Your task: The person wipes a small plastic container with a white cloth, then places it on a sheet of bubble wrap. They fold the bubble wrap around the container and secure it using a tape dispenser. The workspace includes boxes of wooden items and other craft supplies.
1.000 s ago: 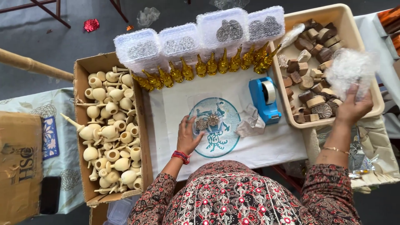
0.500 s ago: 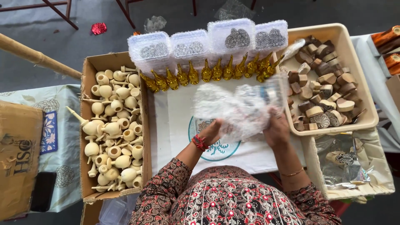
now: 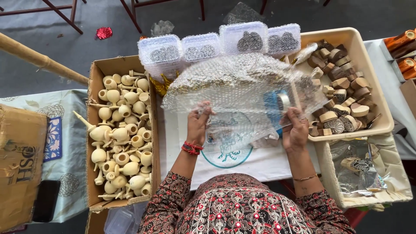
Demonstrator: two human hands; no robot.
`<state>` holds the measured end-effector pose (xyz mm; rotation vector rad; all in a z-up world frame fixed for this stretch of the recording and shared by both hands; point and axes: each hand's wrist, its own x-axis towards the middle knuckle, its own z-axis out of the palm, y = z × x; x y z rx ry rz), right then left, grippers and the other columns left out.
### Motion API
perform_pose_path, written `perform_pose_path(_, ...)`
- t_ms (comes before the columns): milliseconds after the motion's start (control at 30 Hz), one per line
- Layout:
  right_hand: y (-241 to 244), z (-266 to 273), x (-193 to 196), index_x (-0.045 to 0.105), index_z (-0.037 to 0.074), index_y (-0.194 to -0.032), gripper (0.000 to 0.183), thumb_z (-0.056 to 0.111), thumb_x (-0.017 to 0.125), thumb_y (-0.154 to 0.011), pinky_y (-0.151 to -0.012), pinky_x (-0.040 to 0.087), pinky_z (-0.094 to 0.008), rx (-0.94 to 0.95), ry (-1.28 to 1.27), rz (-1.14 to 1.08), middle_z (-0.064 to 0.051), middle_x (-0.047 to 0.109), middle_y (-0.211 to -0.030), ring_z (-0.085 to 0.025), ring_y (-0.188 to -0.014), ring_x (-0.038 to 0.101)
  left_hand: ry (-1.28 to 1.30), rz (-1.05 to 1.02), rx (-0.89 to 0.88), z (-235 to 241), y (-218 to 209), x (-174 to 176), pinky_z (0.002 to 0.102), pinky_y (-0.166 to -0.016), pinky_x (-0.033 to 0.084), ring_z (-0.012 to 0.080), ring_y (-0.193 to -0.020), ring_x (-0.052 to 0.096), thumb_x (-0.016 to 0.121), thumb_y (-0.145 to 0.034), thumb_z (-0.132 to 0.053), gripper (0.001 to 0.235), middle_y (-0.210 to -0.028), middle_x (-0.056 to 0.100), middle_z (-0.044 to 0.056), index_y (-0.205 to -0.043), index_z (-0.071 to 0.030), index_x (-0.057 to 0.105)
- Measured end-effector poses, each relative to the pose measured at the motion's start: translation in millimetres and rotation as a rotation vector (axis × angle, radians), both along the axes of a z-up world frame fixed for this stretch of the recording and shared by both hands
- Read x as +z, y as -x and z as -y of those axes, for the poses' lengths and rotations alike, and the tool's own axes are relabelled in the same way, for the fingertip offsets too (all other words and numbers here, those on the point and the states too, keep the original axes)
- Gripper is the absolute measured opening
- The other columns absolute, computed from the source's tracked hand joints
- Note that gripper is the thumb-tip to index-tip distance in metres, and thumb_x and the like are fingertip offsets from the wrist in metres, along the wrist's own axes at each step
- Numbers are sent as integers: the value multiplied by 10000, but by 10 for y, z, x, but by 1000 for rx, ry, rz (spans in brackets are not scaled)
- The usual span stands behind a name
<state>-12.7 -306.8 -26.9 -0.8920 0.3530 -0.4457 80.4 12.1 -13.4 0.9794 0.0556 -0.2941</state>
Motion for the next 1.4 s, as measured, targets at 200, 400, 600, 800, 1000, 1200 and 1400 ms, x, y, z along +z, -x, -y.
perform_pose_path(200,182,125,-603,723,81,-1049,95,111,714,-960,-715,554,-271,83,52,-284,-49,754,-941,-134,-822,692,-224,-161,97,-319,-65,-787,216,-451,314,29,-515,422,795,-905,-205,234,-799,740,5,-1042,-35,711)
perform_pose_path(400,292,50,-1021,720,66,-970,63,122,745,-978,-695,535,-275,55,136,-360,-39,727,-875,-122,-754,662,-277,-222,77,-629,6,-1468,217,-493,387,42,-557,519,795,-875,-122,132,-765,728,2,-957,-25,759)
perform_pose_path(600,231,-151,-1084,711,48,-979,82,123,741,-971,-689,552,-317,140,147,-407,-43,728,-878,-137,-749,671,-420,-143,188,-877,71,-2093,239,-489,365,57,-555,507,819,-887,-122,165,-701,657,-5,-910,18,735)
perform_pose_path(800,115,-354,-867,643,106,-1124,197,251,558,-1023,-748,611,-378,315,-93,-521,-33,714,-960,-173,-844,699,-1223,151,276,-900,260,-1396,445,-923,379,311,-1087,485,692,-954,-180,602,-1287,527,262,-1467,-17,422)
perform_pose_path(1000,-31,-596,-397,581,96,-1288,326,283,406,-1086,-776,591,-361,414,-285,-351,-67,717,-1100,-187,-928,705,-1854,883,-167,-957,709,-1328,462,-1305,84,264,-1590,152,635,-849,-98,940,-1708,171,145,-1633,-258,143)
perform_pose_path(1200,-225,-656,-315,500,35,-1408,436,344,352,-1140,-892,587,-394,493,-360,-77,-165,683,-1201,-233,-993,687,-457,266,-477,-871,778,-1121,490,-1284,160,273,-1582,252,641,-840,-663,1052,-1711,275,107,-1657,-161,209)
perform_pose_path(1400,-617,-957,150,403,16,-1370,401,337,425,-1130,-1139,513,-454,604,-324,-17,-168,609,-1326,-296,-1326,577,137,206,-634,-920,585,1,597,-1204,374,407,-1423,498,403,-823,-942,1171,-1573,471,274,-1658,-130,285)
